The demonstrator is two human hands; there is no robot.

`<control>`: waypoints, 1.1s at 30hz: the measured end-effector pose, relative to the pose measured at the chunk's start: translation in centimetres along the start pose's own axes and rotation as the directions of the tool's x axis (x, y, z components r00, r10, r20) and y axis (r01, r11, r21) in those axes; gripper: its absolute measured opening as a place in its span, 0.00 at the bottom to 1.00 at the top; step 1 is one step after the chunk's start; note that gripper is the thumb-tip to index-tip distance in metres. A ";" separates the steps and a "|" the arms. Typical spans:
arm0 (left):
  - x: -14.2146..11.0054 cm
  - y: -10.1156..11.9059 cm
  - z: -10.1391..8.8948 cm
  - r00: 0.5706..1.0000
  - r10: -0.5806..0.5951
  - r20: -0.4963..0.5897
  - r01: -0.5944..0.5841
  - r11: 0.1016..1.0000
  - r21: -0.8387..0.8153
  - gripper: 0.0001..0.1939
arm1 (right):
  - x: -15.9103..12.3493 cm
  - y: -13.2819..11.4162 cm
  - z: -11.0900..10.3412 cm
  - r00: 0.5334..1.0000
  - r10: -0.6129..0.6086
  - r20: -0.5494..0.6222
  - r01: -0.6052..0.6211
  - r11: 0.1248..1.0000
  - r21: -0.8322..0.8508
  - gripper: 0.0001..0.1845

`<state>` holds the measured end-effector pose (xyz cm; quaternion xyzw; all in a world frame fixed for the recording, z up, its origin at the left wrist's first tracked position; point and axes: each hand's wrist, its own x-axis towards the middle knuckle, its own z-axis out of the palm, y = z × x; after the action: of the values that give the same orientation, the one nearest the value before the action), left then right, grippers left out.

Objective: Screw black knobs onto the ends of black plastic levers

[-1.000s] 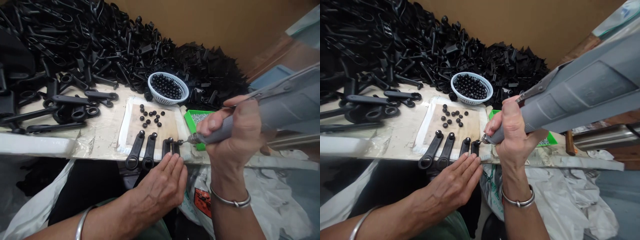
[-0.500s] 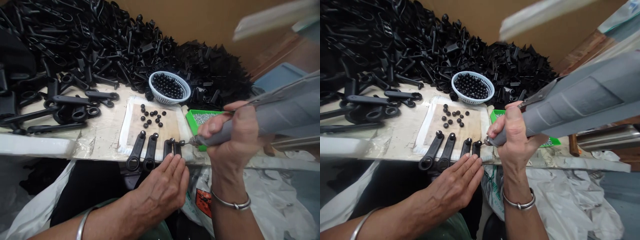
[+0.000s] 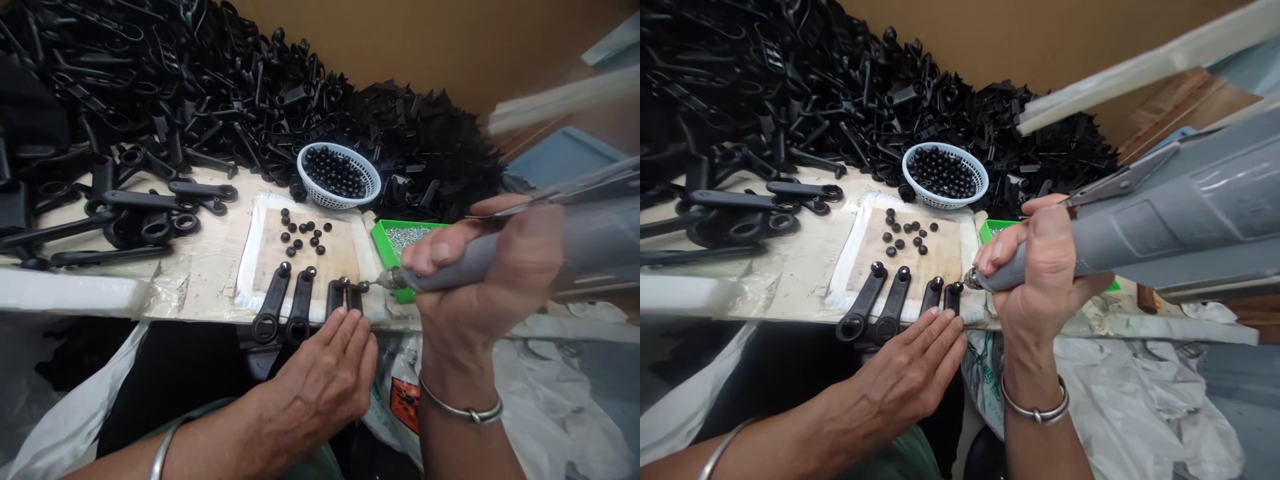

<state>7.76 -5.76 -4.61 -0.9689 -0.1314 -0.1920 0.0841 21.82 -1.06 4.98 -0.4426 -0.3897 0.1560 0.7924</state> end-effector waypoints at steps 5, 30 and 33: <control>-0.1 -0.1 0.3 1.000 0.003 0.010 -0.003 1.000 -0.009 0.24 | -0.3 0.2 0.2 1.000 0.007 0.002 -0.007 1.000 -0.020 0.10; 0.0 -0.4 0.2 0.998 0.023 0.055 -0.019 0.997 -0.069 0.24 | -0.6 1.0 0.7 0.983 0.090 0.160 -0.083 0.995 -0.046 0.11; -0.2 -0.2 0.4 0.998 0.009 0.064 -0.005 0.998 -0.067 0.26 | -0.5 1.4 0.2 0.979 0.091 0.183 -0.087 0.996 -0.028 0.10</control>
<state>7.64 -5.52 -4.99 -0.9773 -0.1242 -0.1648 0.0482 21.49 -0.47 3.66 -0.4513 -0.4424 0.2276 0.7408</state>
